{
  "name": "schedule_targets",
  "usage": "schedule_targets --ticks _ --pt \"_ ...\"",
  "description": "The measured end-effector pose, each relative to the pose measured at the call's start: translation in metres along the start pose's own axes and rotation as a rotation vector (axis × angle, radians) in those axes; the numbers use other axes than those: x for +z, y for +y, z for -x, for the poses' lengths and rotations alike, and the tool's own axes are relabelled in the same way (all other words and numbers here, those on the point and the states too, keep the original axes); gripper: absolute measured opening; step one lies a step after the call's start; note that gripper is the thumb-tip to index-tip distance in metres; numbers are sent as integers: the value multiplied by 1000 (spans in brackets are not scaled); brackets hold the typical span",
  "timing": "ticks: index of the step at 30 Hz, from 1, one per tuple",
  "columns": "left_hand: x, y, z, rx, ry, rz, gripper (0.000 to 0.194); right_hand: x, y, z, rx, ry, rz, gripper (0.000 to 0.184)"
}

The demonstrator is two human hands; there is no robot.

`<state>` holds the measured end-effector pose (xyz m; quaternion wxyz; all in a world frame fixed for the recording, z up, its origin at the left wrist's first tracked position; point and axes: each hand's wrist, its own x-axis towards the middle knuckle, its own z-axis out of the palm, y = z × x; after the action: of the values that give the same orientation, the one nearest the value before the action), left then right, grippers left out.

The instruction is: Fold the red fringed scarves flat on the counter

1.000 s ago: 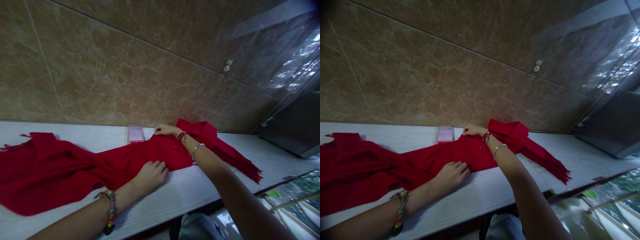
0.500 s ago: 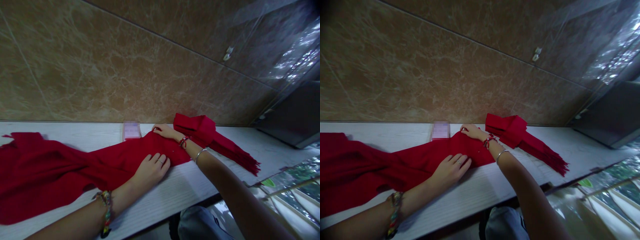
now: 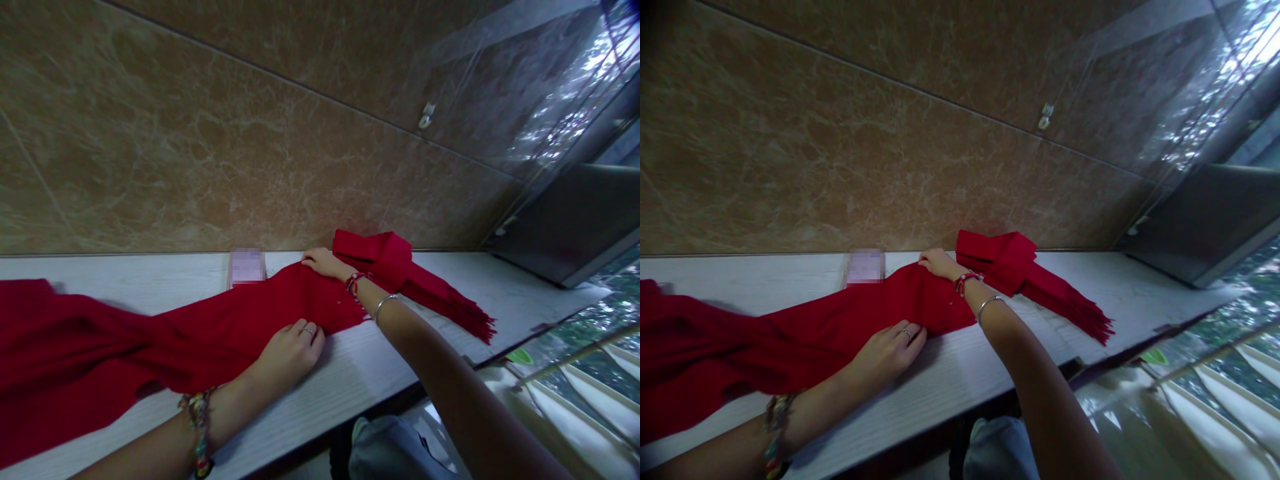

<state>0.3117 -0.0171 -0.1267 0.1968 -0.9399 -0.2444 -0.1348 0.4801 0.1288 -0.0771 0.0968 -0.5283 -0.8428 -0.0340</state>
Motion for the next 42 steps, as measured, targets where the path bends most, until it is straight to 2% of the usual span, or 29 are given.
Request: schedule_targets --ticks 5,8,10,12,13,14,16,17,19,22,26,31,38,42 --pt "-3 0 1 16 23 -4 23 9 3 -7 11 7 -3 17" --pt "-4 0 0 -15 21 -7 26 10 2 -1 -12 25 -15 16" --pt "-4 -1 -1 -51 14 -13 29 7 -3 14 -21 91 -17 18" --pt "-3 -2 -2 -85 -3 -15 31 1 -11 38 -53 211 -29 21" --pt "-1 -2 -2 -102 -13 -11 32 -3 -15 53 -92 279 -51 21" --pt "0 -3 -2 -124 -20 -3 34 -6 -20 68 -160 281 -83 21" --pt "5 -5 -1 -188 -33 26 38 -9 -28 99 -286 168 -134 23" --pt "8 -6 0 -227 -44 46 40 -9 -32 112 -305 114 -134 25" --pt "13 -8 1 -310 -90 94 46 -6 -36 133 -291 35 -84 28" --pt "18 -11 2 -401 -172 160 53 2 -37 150 -262 13 -22 34" --pt "16 -12 4 -455 -216 188 58 5 -36 150 -225 11 -59 36" --pt "11 -12 6 -480 -252 244 64 7 -41 131 -88 134 -38 44" --pt "14 -14 14 -441 -247 312 75 25 -37 118 5 -56 66 54" --pt "17 -13 17 -438 -211 324 81 19 -39 108 31 17 70 54"
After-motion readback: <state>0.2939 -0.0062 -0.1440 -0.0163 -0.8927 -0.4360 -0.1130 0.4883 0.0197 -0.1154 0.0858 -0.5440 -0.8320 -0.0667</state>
